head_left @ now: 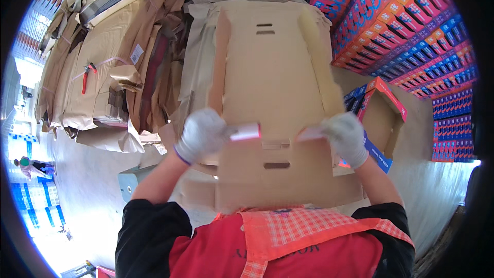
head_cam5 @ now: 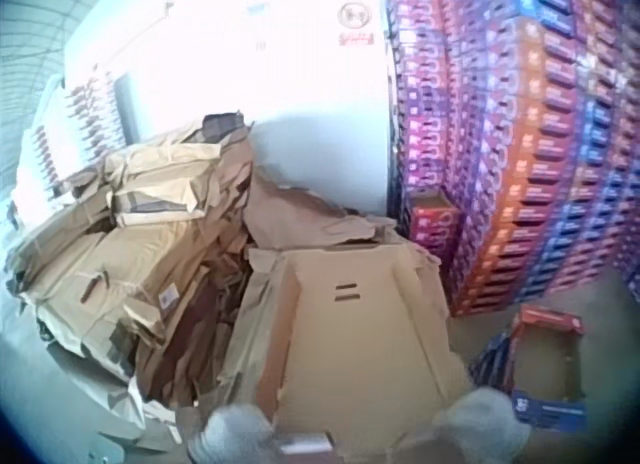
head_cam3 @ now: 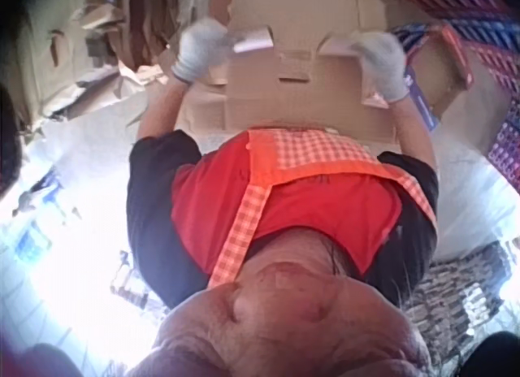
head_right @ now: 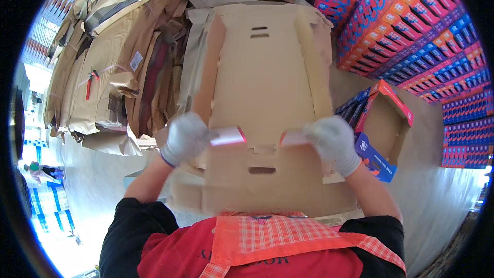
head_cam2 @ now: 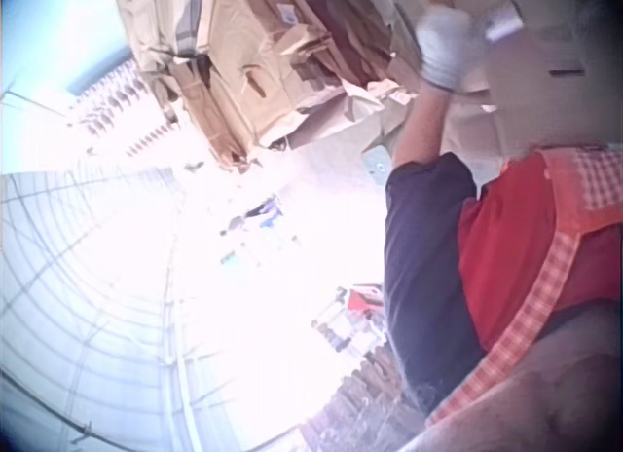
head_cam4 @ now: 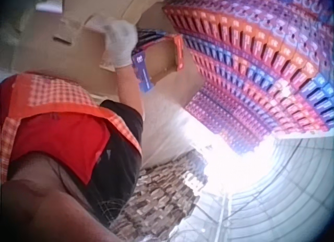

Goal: The person repeatedly picks flat cardboard pieces, folds them into rectangular boxes, and stacks the finished boxes. The person handles the boxes by hand without tools, working in a warehouse area with stacks of similar boxes nearby.

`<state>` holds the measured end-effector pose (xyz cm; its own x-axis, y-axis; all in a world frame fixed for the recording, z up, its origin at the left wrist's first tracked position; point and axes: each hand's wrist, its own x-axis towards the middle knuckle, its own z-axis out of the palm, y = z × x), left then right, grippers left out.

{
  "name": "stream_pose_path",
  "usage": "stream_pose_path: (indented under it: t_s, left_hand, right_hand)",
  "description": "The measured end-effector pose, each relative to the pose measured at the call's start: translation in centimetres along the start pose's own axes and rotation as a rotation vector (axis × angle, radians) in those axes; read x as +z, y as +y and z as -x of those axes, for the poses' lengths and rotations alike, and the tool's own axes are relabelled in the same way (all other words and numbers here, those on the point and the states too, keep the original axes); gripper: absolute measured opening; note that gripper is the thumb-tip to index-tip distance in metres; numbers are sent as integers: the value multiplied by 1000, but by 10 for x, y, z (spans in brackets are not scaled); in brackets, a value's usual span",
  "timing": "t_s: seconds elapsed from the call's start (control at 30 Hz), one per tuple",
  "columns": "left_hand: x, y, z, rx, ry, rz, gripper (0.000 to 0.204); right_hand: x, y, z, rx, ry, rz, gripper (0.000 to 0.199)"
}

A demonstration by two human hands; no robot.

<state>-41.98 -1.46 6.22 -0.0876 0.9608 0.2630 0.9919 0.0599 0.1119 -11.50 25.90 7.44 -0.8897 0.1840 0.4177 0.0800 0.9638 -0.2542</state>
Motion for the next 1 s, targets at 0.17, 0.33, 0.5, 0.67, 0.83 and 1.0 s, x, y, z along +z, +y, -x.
stream_pose_path:
  t_s: [0.17, 0.33, 0.5, 0.67, 0.83, 1.0]
  left_hand:
    - [-8, 86, 48, 32, -811, 530, 47]
    - [-17, 86, 48, -67, -1345, 645, 45]
    - [33, 45, 35, -371, -240, -5, 63]
    - [96, 39, 34, -1127, 373, 1440, 84]
    - [101, 52, 28, -1079, 626, 1979, 92]
    - [125, 107, 1, -645, 359, 2792, 18]
  right_hand:
    - [-17, -65, 57, 110, -987, -665, 39]
    - [-13, -54, 66, 193, -1394, -618, 44]
    - [25, 27, 36, 101, -255, -95, 69]
    - [132, 35, 33, 962, 219, -974, 67]
    - [77, 54, 3, 1081, 140, -1488, 66]
    - [-61, 15, -65, 762, 117, -1030, 66]
